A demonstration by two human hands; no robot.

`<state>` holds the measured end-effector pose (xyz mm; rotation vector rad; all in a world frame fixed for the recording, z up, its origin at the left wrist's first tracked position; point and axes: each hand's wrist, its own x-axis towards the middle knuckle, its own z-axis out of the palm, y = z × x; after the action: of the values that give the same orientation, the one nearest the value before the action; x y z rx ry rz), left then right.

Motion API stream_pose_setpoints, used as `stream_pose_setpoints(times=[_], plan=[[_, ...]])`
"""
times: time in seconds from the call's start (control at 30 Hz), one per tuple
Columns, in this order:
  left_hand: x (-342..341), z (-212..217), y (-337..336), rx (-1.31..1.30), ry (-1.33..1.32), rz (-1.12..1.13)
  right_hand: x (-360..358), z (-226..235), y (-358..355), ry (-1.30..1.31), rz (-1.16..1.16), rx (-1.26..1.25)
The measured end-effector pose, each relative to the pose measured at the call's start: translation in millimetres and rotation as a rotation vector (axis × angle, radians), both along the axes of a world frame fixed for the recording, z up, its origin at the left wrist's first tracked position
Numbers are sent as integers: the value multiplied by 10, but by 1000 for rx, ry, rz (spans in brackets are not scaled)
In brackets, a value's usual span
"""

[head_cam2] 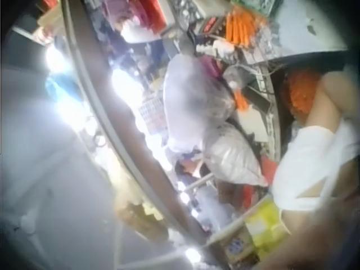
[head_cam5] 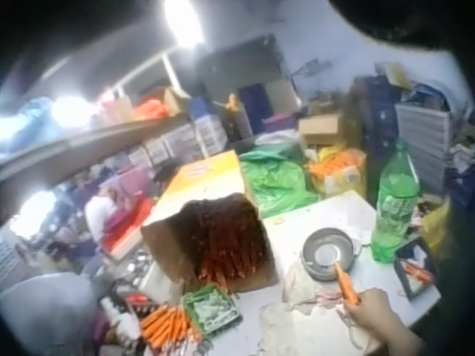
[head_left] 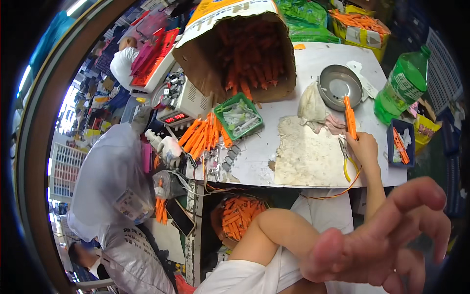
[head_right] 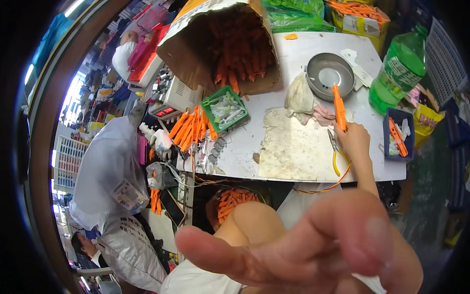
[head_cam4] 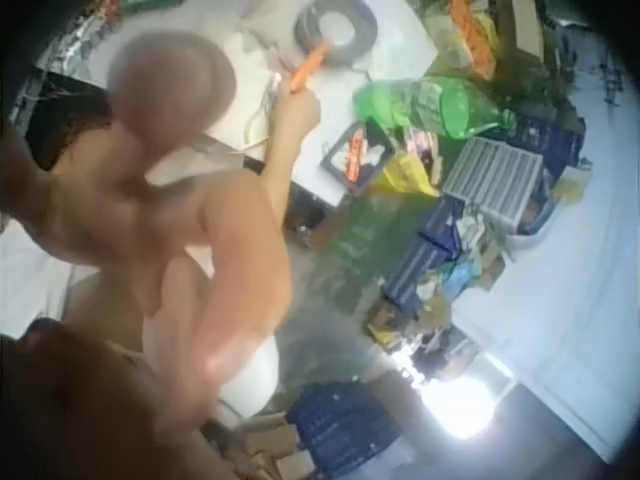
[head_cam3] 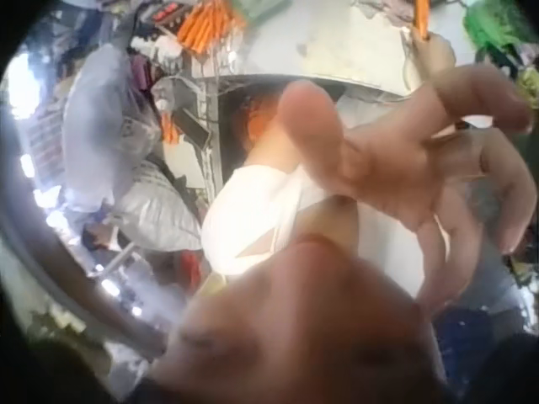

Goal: The person assembles small orange plastic components at a cluttered workbench. They use a screwdriver to tighten screws and pliers to manipulate parts, working on the items one at a time. The person repeatedly picks up, adjusts, and secures the plastic pieces, placing finished units on the table.

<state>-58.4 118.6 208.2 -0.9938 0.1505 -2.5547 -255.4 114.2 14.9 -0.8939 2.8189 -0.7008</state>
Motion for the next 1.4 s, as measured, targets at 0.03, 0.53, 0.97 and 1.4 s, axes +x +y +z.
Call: stream_pose_setpoints(times=[0.03,0.53,0.97,1.4], plan=[[24,80,55,92,33,-58,13,-4,-17,55,9,10],[327,255,166,91,-301,-319,9,34,-56,44,1,49],[448,347,163,-18,-528,-511,-22,57,14,22,2,33],[-266,-1626,-1045,-1074,-1319,968,832,22,34,63,261,-476]])
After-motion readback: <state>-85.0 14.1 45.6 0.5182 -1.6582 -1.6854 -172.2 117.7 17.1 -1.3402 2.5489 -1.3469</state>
